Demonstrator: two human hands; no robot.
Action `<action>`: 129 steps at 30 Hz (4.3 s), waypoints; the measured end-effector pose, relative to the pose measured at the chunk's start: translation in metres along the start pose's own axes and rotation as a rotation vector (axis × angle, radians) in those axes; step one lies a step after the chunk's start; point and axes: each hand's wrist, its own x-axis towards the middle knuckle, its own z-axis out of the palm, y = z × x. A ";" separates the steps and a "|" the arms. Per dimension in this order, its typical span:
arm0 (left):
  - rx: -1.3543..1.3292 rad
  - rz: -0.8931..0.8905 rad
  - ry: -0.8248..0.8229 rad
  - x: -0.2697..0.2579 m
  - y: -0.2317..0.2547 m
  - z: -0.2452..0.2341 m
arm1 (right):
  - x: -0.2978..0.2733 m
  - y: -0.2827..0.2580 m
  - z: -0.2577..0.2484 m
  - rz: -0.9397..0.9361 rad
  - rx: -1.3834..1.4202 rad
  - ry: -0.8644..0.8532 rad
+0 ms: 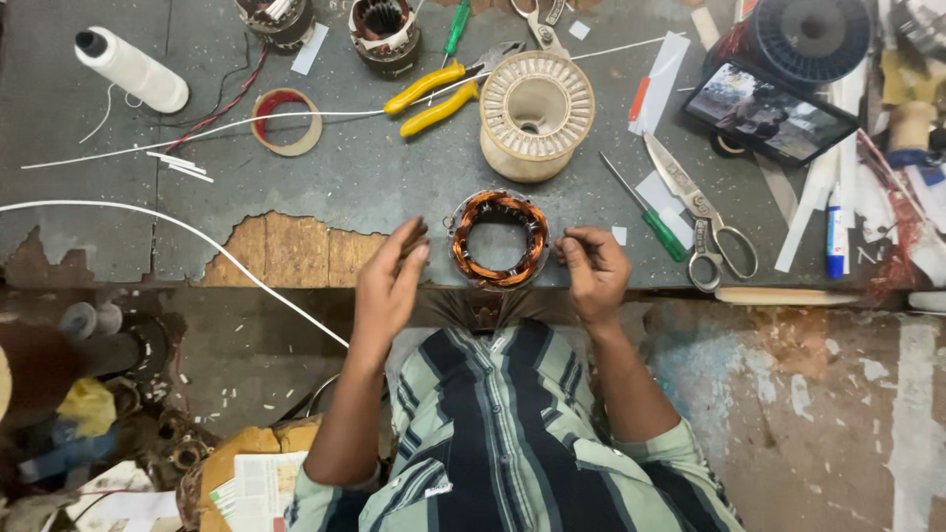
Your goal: The person winds copper wire around a cylindrical stator core, carefully placing and tucking the wire into slots. They occasionally pick up small white insulating pieces and insert them between windings. The person continues this repetitive winding process throughout the clip.
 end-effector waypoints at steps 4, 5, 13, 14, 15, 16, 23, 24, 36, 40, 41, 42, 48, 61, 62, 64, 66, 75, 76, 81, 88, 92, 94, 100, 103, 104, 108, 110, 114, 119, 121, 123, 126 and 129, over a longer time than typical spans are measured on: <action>0.171 0.117 -0.005 0.031 -0.014 0.012 | -0.001 -0.003 0.002 0.005 -0.027 0.015; 0.145 0.127 -0.001 0.036 -0.015 0.015 | -0.002 -0.004 0.002 0.008 -0.033 0.017; -0.280 -0.153 -0.124 0.023 -0.026 -0.013 | 0.003 -0.017 0.011 -0.014 -0.049 0.042; -0.379 -0.232 -0.139 0.018 -0.031 -0.017 | 0.004 -0.025 0.015 -0.004 -0.040 0.058; -0.478 -0.310 -0.152 0.012 -0.036 -0.018 | 0.004 -0.035 0.021 -0.121 -0.146 0.047; -0.537 -0.326 -0.161 0.007 -0.039 -0.018 | 0.003 -0.046 0.029 -0.239 -0.253 0.034; -0.414 -0.190 -0.209 -0.020 -0.018 -0.008 | -0.001 -0.114 0.091 -0.617 -0.732 -0.550; -0.247 -0.102 -0.195 -0.024 -0.014 -0.011 | 0.003 -0.117 0.096 -0.631 -0.734 -0.602; -0.161 -0.145 -0.285 -0.047 0.032 -0.084 | 0.008 -0.105 0.098 -0.679 -0.727 -0.655; 0.350 -0.254 -0.189 -0.073 0.058 -0.172 | 0.009 -0.110 0.092 -0.670 -0.724 -0.645; 0.458 -0.276 -0.132 -0.074 0.046 -0.175 | 0.009 -0.111 0.091 -0.694 -0.723 -0.639; 0.555 -0.297 -0.077 -0.075 0.035 -0.175 | 0.008 -0.111 0.089 -0.717 -0.723 -0.634; 0.563 -0.036 0.065 -0.069 0.047 -0.150 | -0.031 -0.117 0.096 -0.921 -0.569 -0.859; 0.180 0.024 -0.437 -0.046 -0.032 0.036 | -0.071 -0.134 0.066 -0.825 -0.315 -1.168; 0.097 -0.056 -0.449 -0.046 -0.029 0.047 | -0.073 -0.132 0.069 -0.828 -0.318 -1.192; -0.095 -0.203 -0.464 -0.049 -0.027 0.058 | -0.076 -0.128 0.073 -0.834 -0.307 -1.236; -0.316 -0.336 -0.477 -0.056 -0.027 0.057 | -0.076 -0.125 0.075 -0.803 -0.232 -1.232; 0.504 0.269 -0.567 -0.100 0.002 -0.046 | -0.046 -0.147 0.075 -0.694 -0.162 -0.901; 0.561 0.251 -0.595 -0.106 0.007 -0.056 | -0.043 -0.151 0.080 -0.698 -0.178 -0.901; 0.524 0.548 -0.577 -0.127 0.014 -0.087 | -0.038 -0.181 0.084 -0.607 -0.032 -1.087; 0.529 0.461 -0.485 -0.128 0.020 -0.097 | -0.008 -0.214 0.054 -0.540 0.230 -1.339; 0.550 0.375 -0.403 -0.131 0.032 -0.113 | 0.004 -0.218 0.043 -0.458 0.466 -1.354; 0.563 0.325 -0.351 -0.135 0.034 -0.116 | -0.001 -0.218 0.043 -0.423 0.584 -1.232; 0.551 0.186 -0.239 -0.142 0.039 -0.109 | -0.002 -0.198 0.048 -0.418 0.810 -1.266; 0.511 0.160 -0.241 -0.136 0.048 -0.115 | -0.002 -0.188 0.047 -0.409 0.859 -1.301; 0.490 0.157 -0.248 -0.133 0.051 -0.118 | -0.003 -0.185 0.046 -0.408 0.875 -1.322; 0.321 0.165 -0.340 -0.100 0.041 -0.098 | -0.013 -0.169 0.041 -0.306 0.911 -1.336; 0.137 0.101 -0.458 -0.079 0.022 -0.064 | -0.025 -0.156 0.044 -0.199 0.978 -1.315; -0.513 -0.319 -0.650 -0.066 -0.020 0.014 | -0.052 -0.131 0.060 0.222 0.780 -1.368; -1.118 -0.594 -0.463 -0.074 -0.038 0.035 | -0.061 -0.112 0.068 0.279 0.428 -1.382; -0.759 -0.634 -0.458 -0.072 -0.035 0.025 | -0.053 -0.114 0.060 0.038 0.193 -1.337; -0.264 -0.405 -0.441 -0.069 -0.026 0.013 | -0.046 -0.112 0.062 0.066 -0.121 -1.083; 0.395 0.161 -0.346 -0.071 -0.003 0.005 | -0.037 -0.107 0.065 -0.070 -0.419 -0.771; 0.436 0.277 -0.212 -0.068 0.023 -0.001 | -0.033 -0.101 0.064 -0.166 -0.490 -0.611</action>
